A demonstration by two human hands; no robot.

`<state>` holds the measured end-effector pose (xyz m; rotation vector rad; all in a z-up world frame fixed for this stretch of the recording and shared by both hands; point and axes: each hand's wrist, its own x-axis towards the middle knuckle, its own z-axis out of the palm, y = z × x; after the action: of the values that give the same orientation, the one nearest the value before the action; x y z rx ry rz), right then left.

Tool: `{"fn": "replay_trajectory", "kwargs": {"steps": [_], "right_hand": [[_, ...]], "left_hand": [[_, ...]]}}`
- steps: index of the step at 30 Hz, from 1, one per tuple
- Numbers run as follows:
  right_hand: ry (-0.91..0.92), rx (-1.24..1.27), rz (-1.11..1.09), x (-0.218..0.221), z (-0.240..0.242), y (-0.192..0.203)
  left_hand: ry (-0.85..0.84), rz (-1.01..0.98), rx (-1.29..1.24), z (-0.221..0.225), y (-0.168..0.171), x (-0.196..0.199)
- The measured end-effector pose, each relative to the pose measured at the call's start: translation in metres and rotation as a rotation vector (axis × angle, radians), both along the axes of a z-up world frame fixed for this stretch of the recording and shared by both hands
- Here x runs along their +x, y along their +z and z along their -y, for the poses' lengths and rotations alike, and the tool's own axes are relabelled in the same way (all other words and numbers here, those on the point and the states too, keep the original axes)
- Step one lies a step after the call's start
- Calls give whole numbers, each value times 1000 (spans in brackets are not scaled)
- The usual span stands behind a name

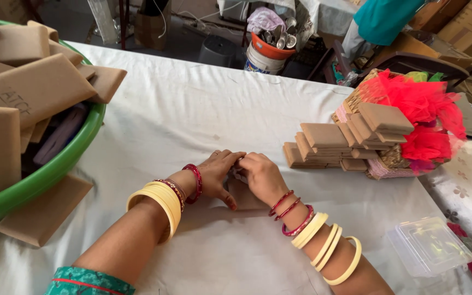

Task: Cleaning brown rectangular blocks with a white cloth.

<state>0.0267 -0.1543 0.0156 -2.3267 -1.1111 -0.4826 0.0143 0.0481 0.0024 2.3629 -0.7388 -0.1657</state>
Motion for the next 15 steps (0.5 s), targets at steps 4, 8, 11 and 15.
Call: {"fn": "replay_trajectory", "kwargs": {"steps": [4, 8, 11, 15], "right_hand": [[-65, 202, -323, -10, 12, 30], [214, -114, -352, -28, 20, 51], [346, -249, -229, -38, 8, 44], [225, -199, -69, -29, -6, 31]], "left_hand": [[-18, -3, -40, -4, 0, 1], [-18, -57, -47, -4, 2, -1], [-8, -29, 21, 0, 12, -7], [51, -27, 127, 9, 17, -13]]}}
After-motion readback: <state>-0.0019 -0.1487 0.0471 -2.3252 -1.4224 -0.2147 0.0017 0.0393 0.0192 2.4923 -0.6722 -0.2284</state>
